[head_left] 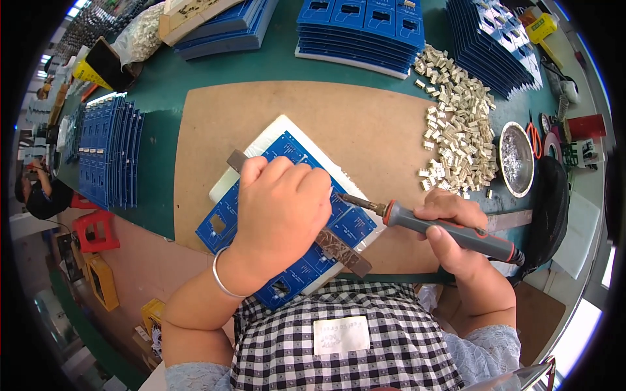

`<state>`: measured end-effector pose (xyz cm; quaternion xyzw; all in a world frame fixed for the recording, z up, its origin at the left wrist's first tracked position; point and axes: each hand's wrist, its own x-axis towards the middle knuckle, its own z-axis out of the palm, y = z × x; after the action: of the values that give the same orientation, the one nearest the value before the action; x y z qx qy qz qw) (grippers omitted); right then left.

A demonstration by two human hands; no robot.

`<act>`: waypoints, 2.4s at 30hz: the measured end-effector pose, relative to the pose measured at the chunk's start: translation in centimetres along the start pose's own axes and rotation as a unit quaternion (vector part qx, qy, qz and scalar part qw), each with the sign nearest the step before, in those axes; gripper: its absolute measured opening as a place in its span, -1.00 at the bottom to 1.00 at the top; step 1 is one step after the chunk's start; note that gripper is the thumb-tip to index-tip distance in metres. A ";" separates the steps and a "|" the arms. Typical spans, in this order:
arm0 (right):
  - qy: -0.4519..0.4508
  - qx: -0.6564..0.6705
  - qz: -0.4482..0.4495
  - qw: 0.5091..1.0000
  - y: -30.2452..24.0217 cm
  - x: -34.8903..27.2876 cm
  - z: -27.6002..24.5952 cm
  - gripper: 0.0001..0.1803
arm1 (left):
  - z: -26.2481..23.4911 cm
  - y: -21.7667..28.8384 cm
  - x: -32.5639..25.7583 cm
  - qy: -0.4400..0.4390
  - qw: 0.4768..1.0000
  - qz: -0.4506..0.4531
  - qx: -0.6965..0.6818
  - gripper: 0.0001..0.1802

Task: The person solders electronic components onto a blue PCB using a soldering iron and solder wire.

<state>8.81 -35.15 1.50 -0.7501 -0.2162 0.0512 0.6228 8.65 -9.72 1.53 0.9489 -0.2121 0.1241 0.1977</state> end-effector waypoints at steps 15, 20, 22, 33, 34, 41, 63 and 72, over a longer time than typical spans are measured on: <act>0.026 0.004 -0.029 0.999 -0.2 -2.1 -0.8 -0.76 | -0.9 1.3 -1.9 -0.001 0.998 -0.027 -0.059 -0.83; 0.013 0.014 0.007 1.000 -0.4 -2.4 -0.3 -0.78 | -0.8 1.9 -1.7 -0.003 1.000 -0.010 -0.003 -0.83; 0.011 0.016 -0.005 1.000 -0.1 -2.2 -0.3 -0.78 | -0.6 1.8 -1.6 -0.013 1.000 -0.011 0.000 -0.83; -0.005 0.018 -0.009 1.000 0.0 -1.8 -0.2 -0.79 | -0.4 1.8 -1.0 -0.029 1.000 0.001 0.008 -0.81; -0.007 0.018 -0.006 1.000 0.0 -1.8 -0.2 -0.78 | -0.3 1.7 -1.0 -0.029 1.000 0.001 0.008 -0.81; -0.012 0.010 -0.024 1.000 0.1 -1.3 0.0 -0.78 | -0.1 1.4 -0.6 -0.038 0.999 -0.007 0.021 -0.81; 0.071 0.018 -0.040 0.997 0.0 -4.6 -2.1 -0.77 | -1.5 2.1 -2.8 0.020 0.975 -0.101 -0.196 -0.87; 0.062 0.031 -0.028 0.997 0.3 -5.4 -1.7 -0.80 | -0.2 3.8 -2.1 -0.008 0.997 0.011 -0.079 -0.86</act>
<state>4.59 -38.88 0.56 -0.7260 -0.1959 -0.0063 0.6592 5.04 -12.08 2.27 0.9290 -0.2327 0.1019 0.2690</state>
